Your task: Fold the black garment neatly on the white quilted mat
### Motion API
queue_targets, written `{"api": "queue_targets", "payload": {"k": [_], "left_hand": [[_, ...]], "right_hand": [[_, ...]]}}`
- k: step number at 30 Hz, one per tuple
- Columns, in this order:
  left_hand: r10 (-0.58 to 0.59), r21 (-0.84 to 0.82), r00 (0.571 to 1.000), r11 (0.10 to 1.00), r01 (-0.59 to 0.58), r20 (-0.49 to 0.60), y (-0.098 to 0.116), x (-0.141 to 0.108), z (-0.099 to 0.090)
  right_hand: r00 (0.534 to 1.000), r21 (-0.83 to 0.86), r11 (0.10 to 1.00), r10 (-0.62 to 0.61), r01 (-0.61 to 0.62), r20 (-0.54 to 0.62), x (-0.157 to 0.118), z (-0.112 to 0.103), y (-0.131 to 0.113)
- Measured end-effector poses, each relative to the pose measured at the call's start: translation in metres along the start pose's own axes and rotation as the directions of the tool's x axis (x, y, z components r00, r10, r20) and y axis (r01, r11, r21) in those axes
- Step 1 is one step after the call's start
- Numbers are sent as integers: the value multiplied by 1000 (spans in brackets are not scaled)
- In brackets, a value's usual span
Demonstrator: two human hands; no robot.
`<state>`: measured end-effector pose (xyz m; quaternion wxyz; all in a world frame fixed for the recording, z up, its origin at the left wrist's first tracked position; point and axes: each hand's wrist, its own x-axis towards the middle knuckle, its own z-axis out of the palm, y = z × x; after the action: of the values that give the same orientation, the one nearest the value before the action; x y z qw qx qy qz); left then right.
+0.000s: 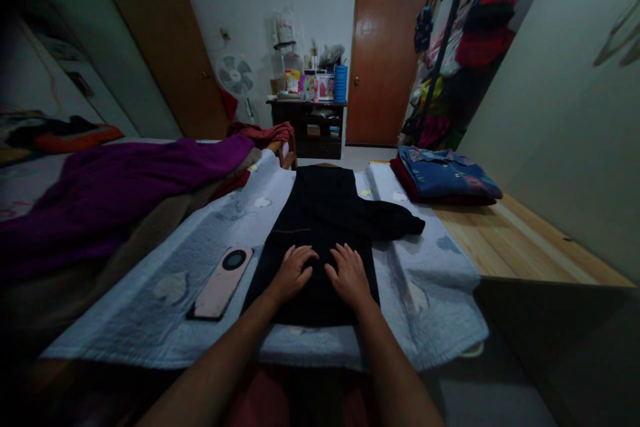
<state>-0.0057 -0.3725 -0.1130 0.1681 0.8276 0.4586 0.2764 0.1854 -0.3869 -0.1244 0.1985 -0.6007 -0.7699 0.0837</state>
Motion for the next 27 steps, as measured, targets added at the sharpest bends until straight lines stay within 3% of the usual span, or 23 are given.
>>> {"api": "queue_targets", "payload": {"k": [12, 17, 27], "left_hand": [[112, 8, 993, 994, -112, -28, 18, -6, -11], [103, -52, 994, 993, -102, 24, 24, -14, -13], [33, 23, 998, 999, -34, 52, 18, -10, -2]], "right_hand": [[1000, 11, 1000, 22, -22, -3, 4, 3, 3], [998, 7, 1000, -21, 22, -61, 2, 8, 7], [995, 4, 999, -45, 45, -92, -1, 5, 4]]}}
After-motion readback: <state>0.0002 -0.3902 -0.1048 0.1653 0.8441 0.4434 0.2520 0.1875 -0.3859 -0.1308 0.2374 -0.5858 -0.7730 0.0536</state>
